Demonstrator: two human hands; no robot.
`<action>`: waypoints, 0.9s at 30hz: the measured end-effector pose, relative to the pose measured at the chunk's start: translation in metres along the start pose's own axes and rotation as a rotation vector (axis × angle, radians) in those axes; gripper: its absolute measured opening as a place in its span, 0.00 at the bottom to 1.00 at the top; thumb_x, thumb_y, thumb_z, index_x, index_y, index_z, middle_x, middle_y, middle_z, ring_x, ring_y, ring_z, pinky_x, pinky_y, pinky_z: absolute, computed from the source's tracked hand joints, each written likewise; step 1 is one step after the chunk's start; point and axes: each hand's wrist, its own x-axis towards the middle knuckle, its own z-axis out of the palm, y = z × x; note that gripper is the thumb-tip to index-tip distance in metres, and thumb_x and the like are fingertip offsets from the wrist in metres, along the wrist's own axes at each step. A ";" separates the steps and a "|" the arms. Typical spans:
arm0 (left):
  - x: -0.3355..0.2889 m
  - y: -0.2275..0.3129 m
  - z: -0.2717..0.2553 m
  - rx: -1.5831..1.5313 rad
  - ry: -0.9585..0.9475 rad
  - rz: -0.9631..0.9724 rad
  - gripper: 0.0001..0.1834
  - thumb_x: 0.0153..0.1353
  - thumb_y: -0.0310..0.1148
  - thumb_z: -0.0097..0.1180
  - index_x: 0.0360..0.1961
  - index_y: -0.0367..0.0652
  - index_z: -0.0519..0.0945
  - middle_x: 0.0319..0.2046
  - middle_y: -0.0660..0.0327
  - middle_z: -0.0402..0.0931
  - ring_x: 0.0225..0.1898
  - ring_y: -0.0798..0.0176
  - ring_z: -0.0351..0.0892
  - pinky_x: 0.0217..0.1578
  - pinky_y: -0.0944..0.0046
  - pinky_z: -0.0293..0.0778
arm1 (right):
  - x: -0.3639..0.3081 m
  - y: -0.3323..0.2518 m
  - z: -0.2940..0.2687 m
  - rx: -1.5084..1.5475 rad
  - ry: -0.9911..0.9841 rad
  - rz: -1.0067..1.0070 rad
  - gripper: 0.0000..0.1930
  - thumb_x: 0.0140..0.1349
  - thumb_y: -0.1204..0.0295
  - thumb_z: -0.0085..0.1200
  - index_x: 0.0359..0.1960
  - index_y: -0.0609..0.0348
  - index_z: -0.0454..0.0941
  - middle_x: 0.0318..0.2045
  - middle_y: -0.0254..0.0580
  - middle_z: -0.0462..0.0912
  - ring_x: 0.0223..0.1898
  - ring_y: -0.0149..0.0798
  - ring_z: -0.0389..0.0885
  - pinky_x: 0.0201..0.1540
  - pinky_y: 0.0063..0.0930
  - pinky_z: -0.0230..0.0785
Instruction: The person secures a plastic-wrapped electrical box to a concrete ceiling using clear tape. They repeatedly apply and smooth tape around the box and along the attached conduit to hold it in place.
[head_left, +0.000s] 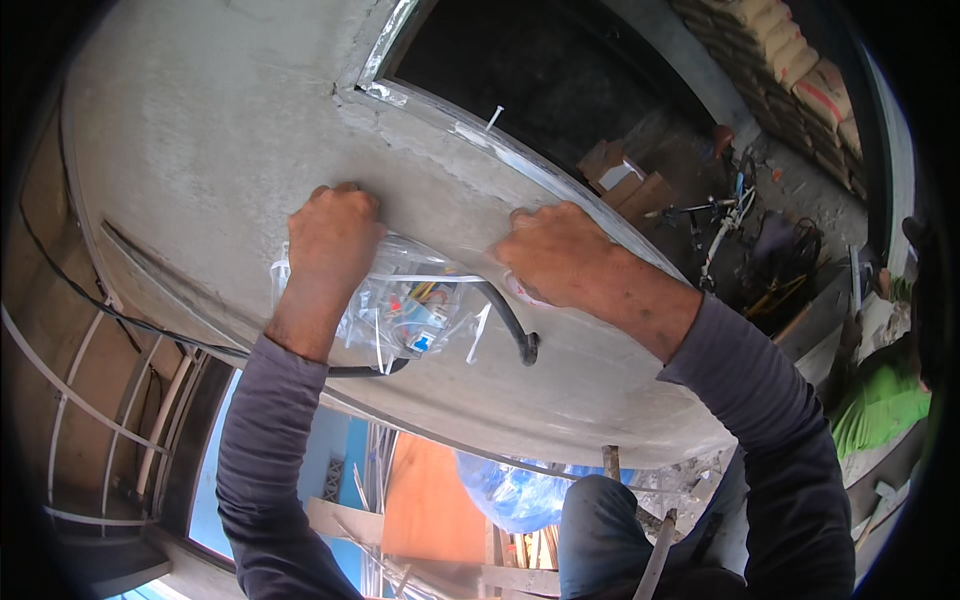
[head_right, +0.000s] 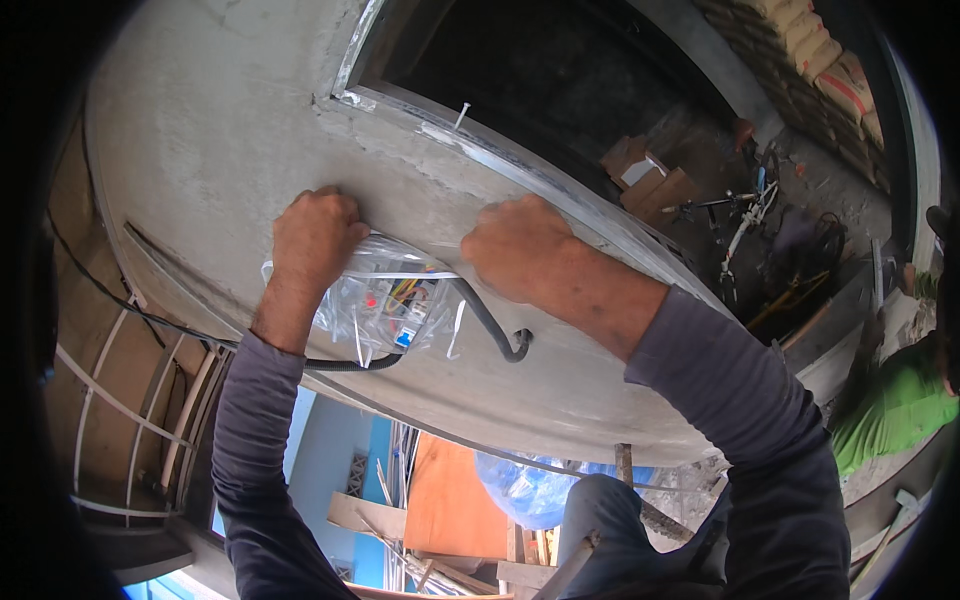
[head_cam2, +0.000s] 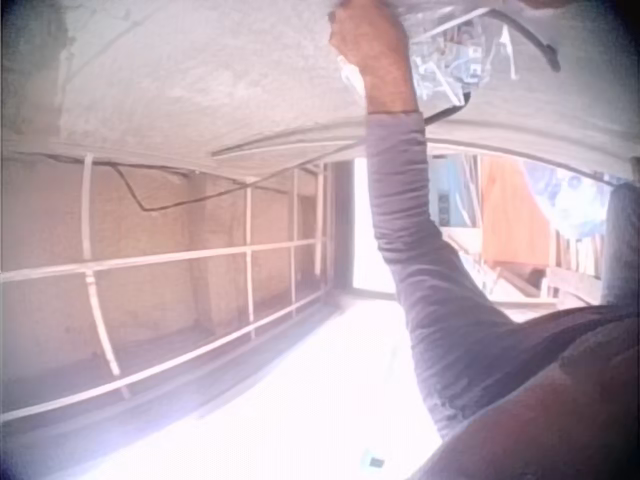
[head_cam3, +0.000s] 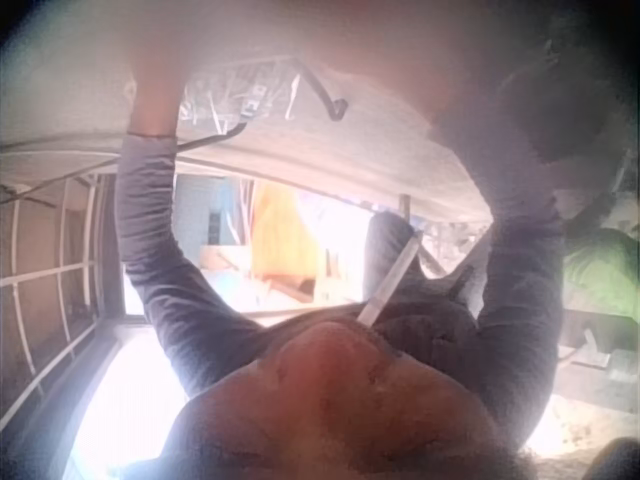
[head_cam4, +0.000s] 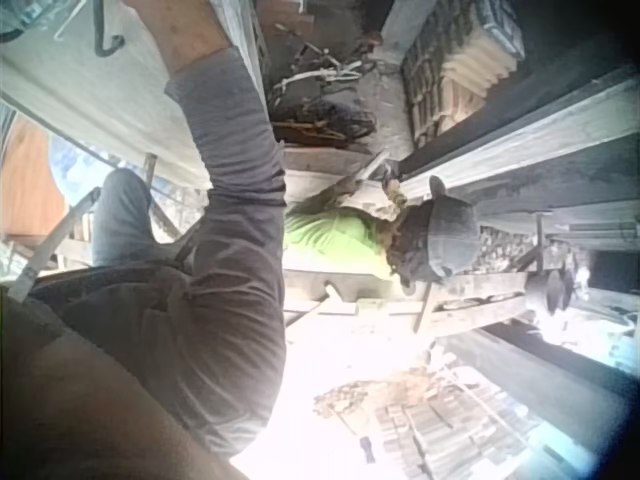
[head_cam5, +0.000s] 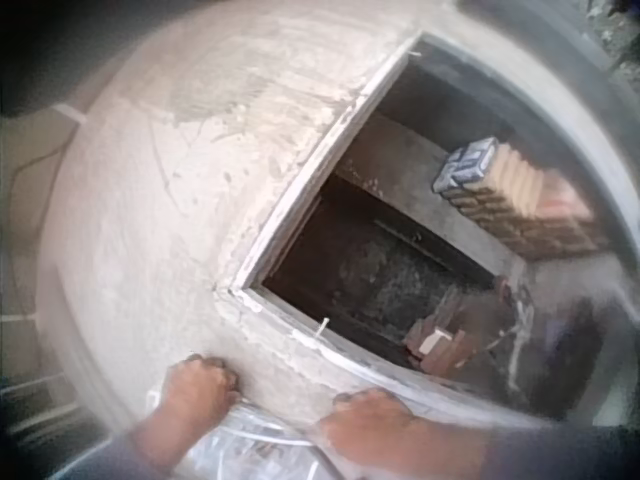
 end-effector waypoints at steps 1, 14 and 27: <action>-0.001 -0.001 0.000 -0.009 -0.021 0.006 0.06 0.56 0.36 0.70 0.31 0.47 0.89 0.37 0.60 0.85 0.41 0.53 0.87 0.44 0.52 0.83 | -0.001 0.001 -0.001 -0.032 0.045 -0.007 0.17 0.62 0.74 0.61 0.53 0.49 0.87 0.36 0.49 0.84 0.41 0.47 0.89 0.43 0.41 0.81; 0.003 -0.013 -0.006 -0.076 -0.175 0.187 0.05 0.60 0.35 0.65 0.32 0.50 0.90 0.36 0.57 0.86 0.41 0.50 0.86 0.45 0.51 0.81 | -0.034 -0.002 0.001 -0.112 0.280 -0.007 0.17 0.65 0.70 0.57 0.56 0.53 0.84 0.38 0.50 0.83 0.36 0.45 0.89 0.34 0.39 0.81; 0.003 0.010 0.007 -0.004 -0.075 -0.004 0.02 0.55 0.29 0.65 0.29 0.47 0.89 0.35 0.57 0.86 0.40 0.49 0.87 0.45 0.47 0.82 | 0.016 -0.016 0.001 -0.180 -0.053 -0.108 0.07 0.61 0.67 0.63 0.37 0.52 0.90 0.31 0.46 0.88 0.41 0.46 0.90 0.43 0.41 0.82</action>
